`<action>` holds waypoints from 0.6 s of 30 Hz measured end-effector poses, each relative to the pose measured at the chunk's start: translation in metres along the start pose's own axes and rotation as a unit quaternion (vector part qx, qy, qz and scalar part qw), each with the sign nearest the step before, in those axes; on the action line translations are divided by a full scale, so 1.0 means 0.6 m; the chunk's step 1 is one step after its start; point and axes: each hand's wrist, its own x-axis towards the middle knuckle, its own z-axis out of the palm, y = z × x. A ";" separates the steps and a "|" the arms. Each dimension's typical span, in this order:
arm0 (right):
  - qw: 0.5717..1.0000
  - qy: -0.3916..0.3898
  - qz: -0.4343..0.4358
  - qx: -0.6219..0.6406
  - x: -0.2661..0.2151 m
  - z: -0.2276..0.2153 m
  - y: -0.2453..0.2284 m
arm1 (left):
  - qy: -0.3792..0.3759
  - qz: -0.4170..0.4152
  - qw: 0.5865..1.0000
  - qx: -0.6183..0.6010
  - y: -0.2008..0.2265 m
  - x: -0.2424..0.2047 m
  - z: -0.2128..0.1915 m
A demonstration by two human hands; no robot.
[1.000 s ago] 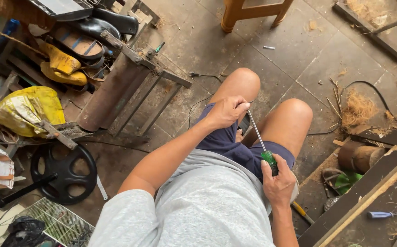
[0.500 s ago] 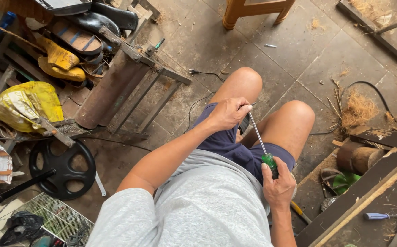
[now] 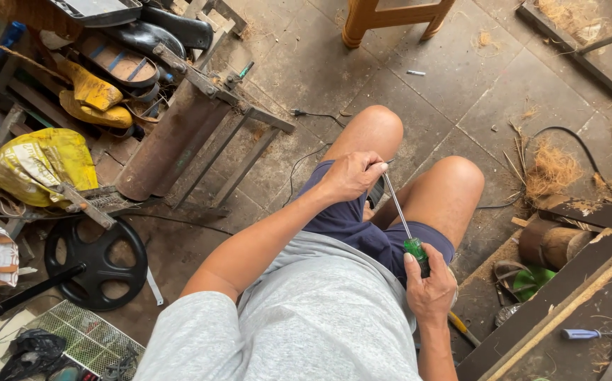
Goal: Repairing a mechanical tool connector by disassembling it with screwdrivers and pliers, inspecting the internal components, and reassembling the unit.
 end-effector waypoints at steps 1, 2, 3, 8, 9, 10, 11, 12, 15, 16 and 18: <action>1.000 0.000 0.001 -0.003 0.000 0.001 0.000 | 0.001 0.001 1.000 0.003 0.000 0.000 -0.001; 1.000 0.000 0.002 -0.007 0.000 0.000 0.002 | 0.001 0.001 1.000 0.006 0.001 0.000 -0.001; 1.000 0.001 0.003 -0.007 0.000 -0.001 0.002 | 0.000 0.002 1.000 0.006 -0.001 0.003 0.002; 1.000 0.002 0.004 -0.007 0.000 0.000 0.000 | 0.001 0.000 1.000 0.005 0.000 0.000 -0.001; 1.000 0.002 0.005 -0.007 0.000 0.000 0.001 | 0.001 0.000 1.000 0.005 0.000 0.001 0.000; 1.000 0.003 0.005 -0.004 -0.001 0.001 0.002 | 0.003 0.004 1.000 0.003 -0.001 0.001 0.000; 1.000 0.004 0.005 -0.001 -0.001 0.002 0.003 | 0.005 0.008 1.000 0.002 -0.001 0.001 0.001; 1.000 0.004 0.006 -0.001 -0.001 0.002 0.005 | 0.004 0.008 1.000 0.002 0.000 0.002 0.001; 1.000 0.012 0.004 -0.006 -0.002 0.003 0.005 | 0.000 -0.001 1.000 0.009 0.003 0.001 -0.001; 1.000 0.010 0.005 -0.004 -0.001 0.002 0.002 | -0.001 0.001 1.000 0.007 0.004 0.000 -0.001; 1.000 0.008 0.006 -0.002 0.000 0.001 0.001 | -0.001 0.002 1.000 0.006 0.005 -0.001 -0.002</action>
